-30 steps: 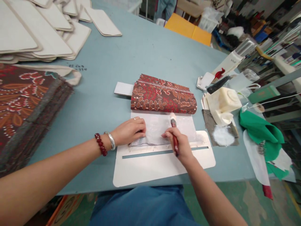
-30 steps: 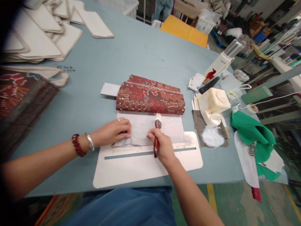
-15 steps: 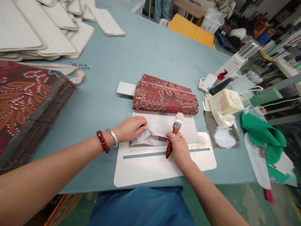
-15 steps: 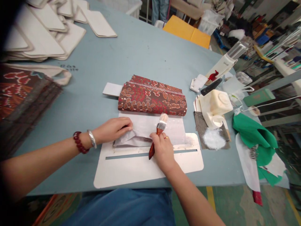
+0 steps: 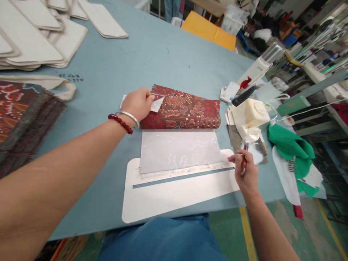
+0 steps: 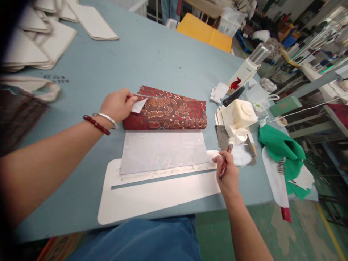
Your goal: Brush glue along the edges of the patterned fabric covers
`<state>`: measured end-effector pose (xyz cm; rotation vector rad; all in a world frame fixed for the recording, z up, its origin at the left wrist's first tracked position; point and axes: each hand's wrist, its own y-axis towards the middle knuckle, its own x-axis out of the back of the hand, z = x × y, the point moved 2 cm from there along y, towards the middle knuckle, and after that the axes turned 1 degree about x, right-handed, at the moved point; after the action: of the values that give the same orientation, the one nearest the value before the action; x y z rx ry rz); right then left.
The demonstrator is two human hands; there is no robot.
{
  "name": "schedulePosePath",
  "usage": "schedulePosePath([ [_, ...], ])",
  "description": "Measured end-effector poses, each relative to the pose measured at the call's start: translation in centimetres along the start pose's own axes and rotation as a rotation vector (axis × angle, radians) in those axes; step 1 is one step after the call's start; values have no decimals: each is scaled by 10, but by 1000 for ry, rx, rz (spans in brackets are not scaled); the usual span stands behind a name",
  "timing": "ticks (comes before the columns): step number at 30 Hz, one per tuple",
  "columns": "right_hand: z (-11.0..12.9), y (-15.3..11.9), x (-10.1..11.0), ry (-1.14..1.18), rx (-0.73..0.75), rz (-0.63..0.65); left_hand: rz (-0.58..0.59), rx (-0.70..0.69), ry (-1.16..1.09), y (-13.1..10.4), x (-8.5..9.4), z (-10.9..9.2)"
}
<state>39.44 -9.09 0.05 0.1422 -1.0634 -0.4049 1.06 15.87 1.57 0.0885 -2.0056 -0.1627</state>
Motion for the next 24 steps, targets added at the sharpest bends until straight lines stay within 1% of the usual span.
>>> schedulePosePath([
  [1,2,-1,9,49,9,-16,-43,34,-36,-2,2,9],
  [2,2,0,17,83,12,-50,-95,60,-74,-10,4,18],
  [3,3,3,24,112,-3,-100,-133,61,-120,-23,5,26],
  [4,4,6,28,150,-37,-151,-155,22,-169,-39,6,33],
  [5,8,10,28,212,-86,-177,-110,-67,-201,-58,6,38],
  [6,17,13,22,293,-140,-166,44,-241,-251,-79,3,39],
  [7,30,15,11,382,-186,-107,231,-428,-297,-99,-1,40],
  [8,50,15,-4,467,-210,-7,363,-544,-323,-117,-4,41],
  [9,75,13,-23,547,-203,116,479,-631,-337,-132,-7,42],
  [10,103,8,-42,614,-164,250,558,-673,-338,-142,-10,44],
  [12,163,-7,-79,720,-18,484,641,-678,-324,-151,-13,48],
  [13,187,-15,-93,747,73,559,671,-677,-319,-151,-14,50],
  [14,205,-21,-103,744,159,603,699,-678,-316,-149,-14,51],
  [15,214,-26,-109,714,227,621,719,-680,-314,-148,-14,51],
  [16,213,-28,-110,666,266,617,731,-681,-310,-146,-13,52],
  [17,203,-27,-106,610,271,604,738,-681,-305,-144,-13,52],
  [18,183,-24,-98,546,247,592,741,-681,-300,-143,-13,52],
  [20,127,-12,-70,406,141,549,739,-684,-295,-143,-14,52],
  [22,67,3,-32,247,22,451,731,-692,-299,-144,-16,53],
  [23,44,10,-15,157,-24,385,727,-696,-303,-145,-17,53],
  [24,29,15,-1,63,-43,310,726,-697,-305,-145,-17,53],
])
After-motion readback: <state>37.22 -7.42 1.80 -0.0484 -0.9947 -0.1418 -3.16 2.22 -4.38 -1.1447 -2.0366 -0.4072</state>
